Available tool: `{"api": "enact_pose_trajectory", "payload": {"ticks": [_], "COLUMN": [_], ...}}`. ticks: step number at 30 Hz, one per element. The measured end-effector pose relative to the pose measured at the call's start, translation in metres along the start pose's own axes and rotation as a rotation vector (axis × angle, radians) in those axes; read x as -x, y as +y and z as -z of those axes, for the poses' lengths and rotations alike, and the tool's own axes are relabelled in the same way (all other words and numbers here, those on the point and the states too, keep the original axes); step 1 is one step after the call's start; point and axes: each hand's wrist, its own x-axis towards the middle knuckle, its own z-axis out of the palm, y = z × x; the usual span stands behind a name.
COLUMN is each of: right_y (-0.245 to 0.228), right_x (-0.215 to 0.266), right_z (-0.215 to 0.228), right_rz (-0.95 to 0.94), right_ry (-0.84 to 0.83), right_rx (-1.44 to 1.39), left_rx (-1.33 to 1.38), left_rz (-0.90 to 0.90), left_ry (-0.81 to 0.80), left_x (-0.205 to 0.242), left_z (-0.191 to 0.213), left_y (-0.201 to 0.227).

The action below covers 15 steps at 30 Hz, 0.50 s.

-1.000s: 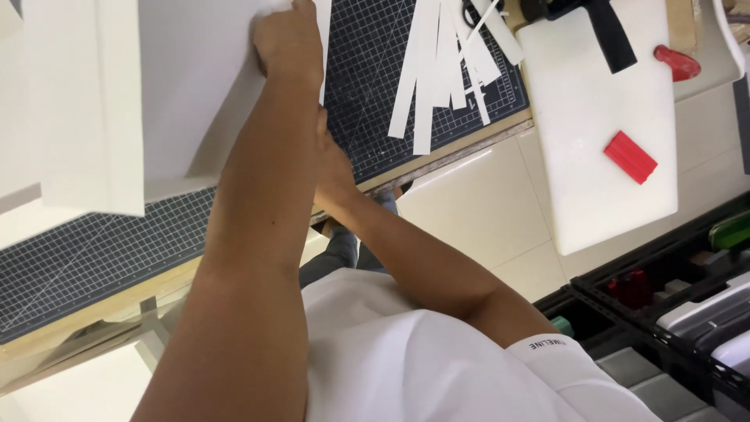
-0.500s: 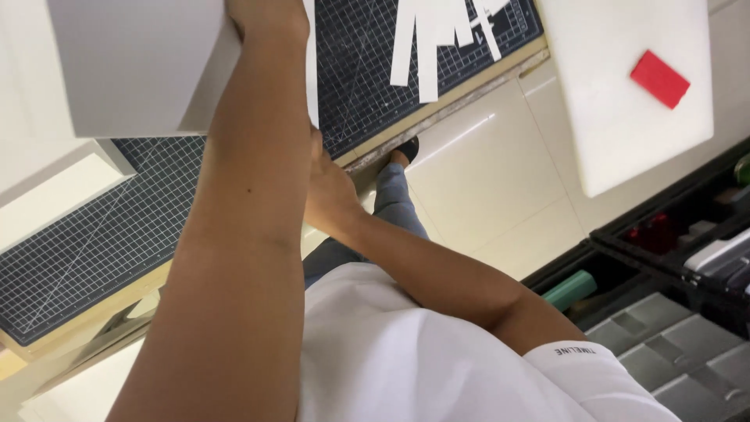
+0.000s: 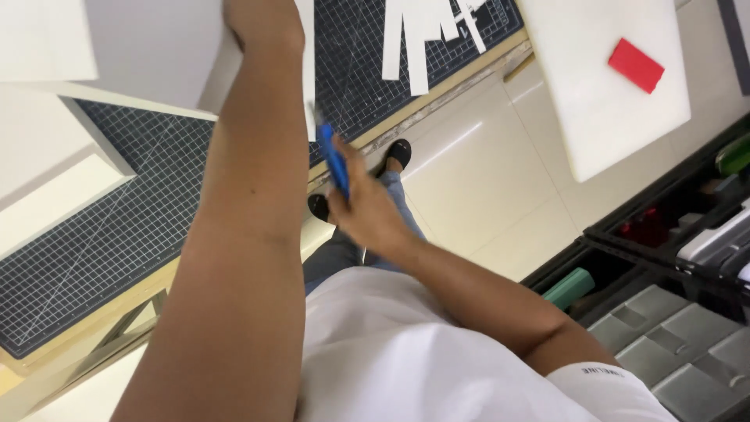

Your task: Cutting and applying adhesive strips to the edges of a white foam board box structure.

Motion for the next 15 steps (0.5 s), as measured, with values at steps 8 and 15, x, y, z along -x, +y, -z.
{"api": "enact_pose_trajectory", "payload": {"ticks": [8, 15], "right_y": [0.050, 0.073], "right_x": [-0.095, -0.067], "right_z": [0.010, 0.056], "right_rz": [0.075, -0.145], "right_ry": [0.110, 0.429], "right_rx": [0.160, 0.007], "left_rx": [0.135, 0.596], "left_rz": [-0.395, -0.028], "left_ry": [-0.155, -0.488], "left_x": [0.215, 0.341], "left_z": [0.111, 0.149], "left_y": [-0.011, -0.132]}}
